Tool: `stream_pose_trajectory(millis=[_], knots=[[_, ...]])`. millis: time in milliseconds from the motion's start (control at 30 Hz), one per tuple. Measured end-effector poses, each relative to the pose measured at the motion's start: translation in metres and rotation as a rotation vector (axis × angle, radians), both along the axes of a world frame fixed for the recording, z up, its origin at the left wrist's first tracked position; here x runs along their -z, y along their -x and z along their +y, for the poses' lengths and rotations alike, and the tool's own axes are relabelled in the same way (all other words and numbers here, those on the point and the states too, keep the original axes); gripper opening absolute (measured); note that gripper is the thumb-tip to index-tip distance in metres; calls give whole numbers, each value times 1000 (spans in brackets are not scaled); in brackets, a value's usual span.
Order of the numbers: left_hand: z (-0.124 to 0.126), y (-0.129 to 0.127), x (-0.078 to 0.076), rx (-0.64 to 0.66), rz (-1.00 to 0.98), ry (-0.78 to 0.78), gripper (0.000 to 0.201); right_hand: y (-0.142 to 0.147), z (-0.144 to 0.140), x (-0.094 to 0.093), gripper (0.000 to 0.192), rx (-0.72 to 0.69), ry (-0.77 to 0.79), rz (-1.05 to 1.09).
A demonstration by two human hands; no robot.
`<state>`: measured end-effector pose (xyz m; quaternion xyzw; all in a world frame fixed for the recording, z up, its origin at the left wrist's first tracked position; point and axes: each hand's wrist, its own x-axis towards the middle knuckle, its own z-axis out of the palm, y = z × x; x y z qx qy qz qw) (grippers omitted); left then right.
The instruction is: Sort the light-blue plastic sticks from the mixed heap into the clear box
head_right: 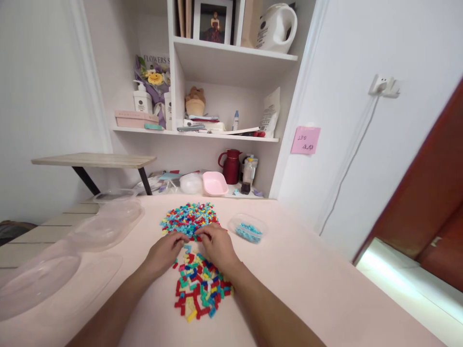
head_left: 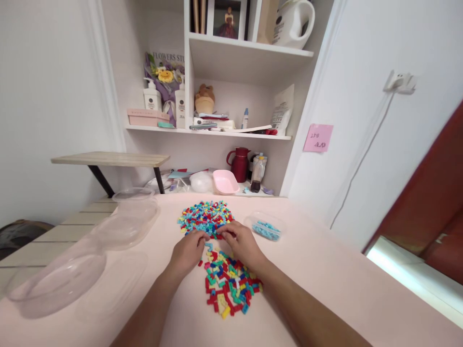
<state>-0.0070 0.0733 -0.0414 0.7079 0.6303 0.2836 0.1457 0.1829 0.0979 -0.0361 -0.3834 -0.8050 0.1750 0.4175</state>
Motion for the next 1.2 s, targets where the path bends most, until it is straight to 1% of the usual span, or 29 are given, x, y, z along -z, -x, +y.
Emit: stream_pose_trajectory(millis=[100,233,300,433,633,733,800,833,900,1000,1067,1200], knots=[[2,2,1,-21,-48,25,33,0,1,4,26,-20,52,-110],[4,2,3,-20,-98,64,35,2,0,7,28,28,96,-252],[2,1,2,-6,-107,69,35,2,-2,6,29,22,112,-246],[-4,-2,-2,3,-98,76,33,2,-4,3,30,-57,117,-195],[-7,-4,-4,-1,-105,88,33,4,-4,4,35,-121,45,-186],[-9,-5,-4,23,-145,91,36,4,-3,6,37,-155,123,-149],[-13,-6,-6,51,-179,96,39,3,-2,6,36,-149,165,-139],[-16,-8,-6,68,-199,99,40,2,-2,7,34,-136,154,-153],[-20,-10,-8,115,-234,95,42,2,-2,7,30,-101,84,-211],[-22,-13,-8,146,-239,50,44,3,-1,8,31,-45,3,-291],[-18,-12,-5,112,-223,25,42,3,-1,9,33,-35,-18,-321],[-8,-8,1,11,-220,15,37,2,-2,8,39,-73,-36,-356]])
